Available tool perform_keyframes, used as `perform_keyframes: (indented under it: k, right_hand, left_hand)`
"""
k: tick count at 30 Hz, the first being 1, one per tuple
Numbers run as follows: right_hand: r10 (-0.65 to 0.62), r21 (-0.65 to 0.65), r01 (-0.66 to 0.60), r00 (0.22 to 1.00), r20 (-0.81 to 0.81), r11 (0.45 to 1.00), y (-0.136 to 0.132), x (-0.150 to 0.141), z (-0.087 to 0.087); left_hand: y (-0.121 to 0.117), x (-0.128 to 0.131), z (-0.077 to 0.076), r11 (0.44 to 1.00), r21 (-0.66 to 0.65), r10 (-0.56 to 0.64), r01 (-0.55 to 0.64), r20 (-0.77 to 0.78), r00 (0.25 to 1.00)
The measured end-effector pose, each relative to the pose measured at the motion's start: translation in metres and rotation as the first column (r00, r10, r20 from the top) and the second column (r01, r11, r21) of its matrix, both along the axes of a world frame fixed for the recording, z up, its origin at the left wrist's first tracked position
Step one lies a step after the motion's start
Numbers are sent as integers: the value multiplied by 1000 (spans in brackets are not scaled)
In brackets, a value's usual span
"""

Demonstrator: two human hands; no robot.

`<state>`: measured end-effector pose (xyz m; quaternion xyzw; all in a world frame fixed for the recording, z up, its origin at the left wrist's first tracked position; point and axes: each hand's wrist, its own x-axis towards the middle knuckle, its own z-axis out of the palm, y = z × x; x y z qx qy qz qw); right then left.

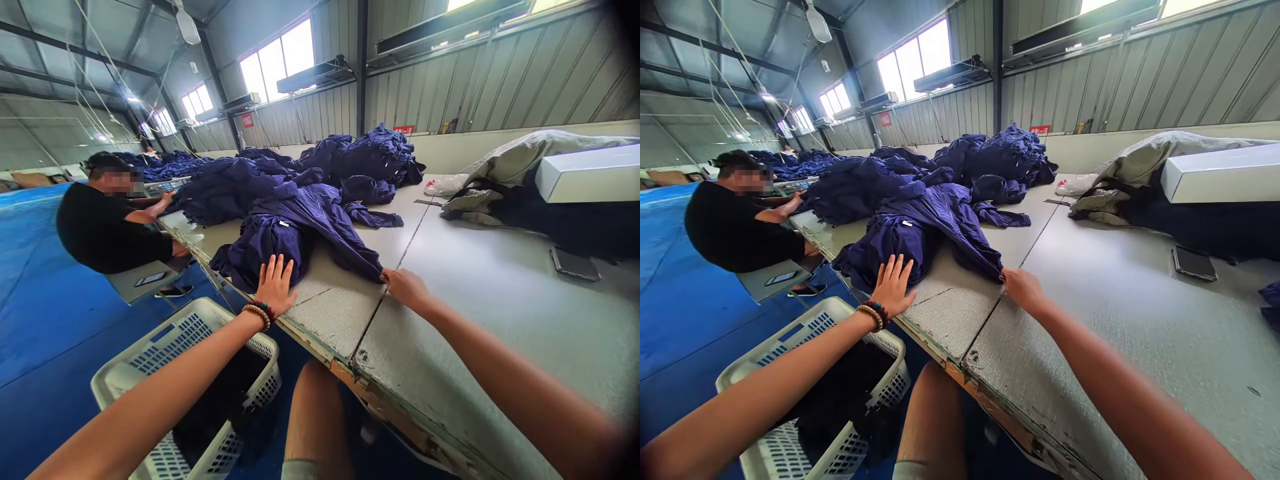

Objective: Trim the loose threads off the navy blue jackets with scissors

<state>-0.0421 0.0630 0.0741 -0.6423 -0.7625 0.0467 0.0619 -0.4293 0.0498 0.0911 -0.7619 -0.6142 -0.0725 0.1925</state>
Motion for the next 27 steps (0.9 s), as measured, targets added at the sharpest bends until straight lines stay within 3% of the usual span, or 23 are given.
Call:
perform_keyframes:
  k: [6,9,12,17,25,27]
  right_hand:
    - [-45,9,45,999,14,999,-37,48,1]
    - [-68,17,68,998,0,998,-56,70,-3]
    - [-62,18,62,997,-37,998,-79,99,-9]
    - [4,23,2,974,-228,1000,-129,152,-14]
    - [-230,50,253,932,-279,966,-221,245,-20]
    - [-319,98,374,879,-353,922,-243,275,-23]
  left_hand:
    - [-10,59,1,990,-137,-26,29,21,999]
    - [-11,81,1,992,-105,-62,65,26,998]
    - [-12,103,2,980,-77,-184,186,27,983]
    - [0,141,7,970,-59,-235,238,48,971]
    - [29,172,22,959,75,-279,275,56,959]
    - [27,179,26,948,-4,-317,318,80,945]
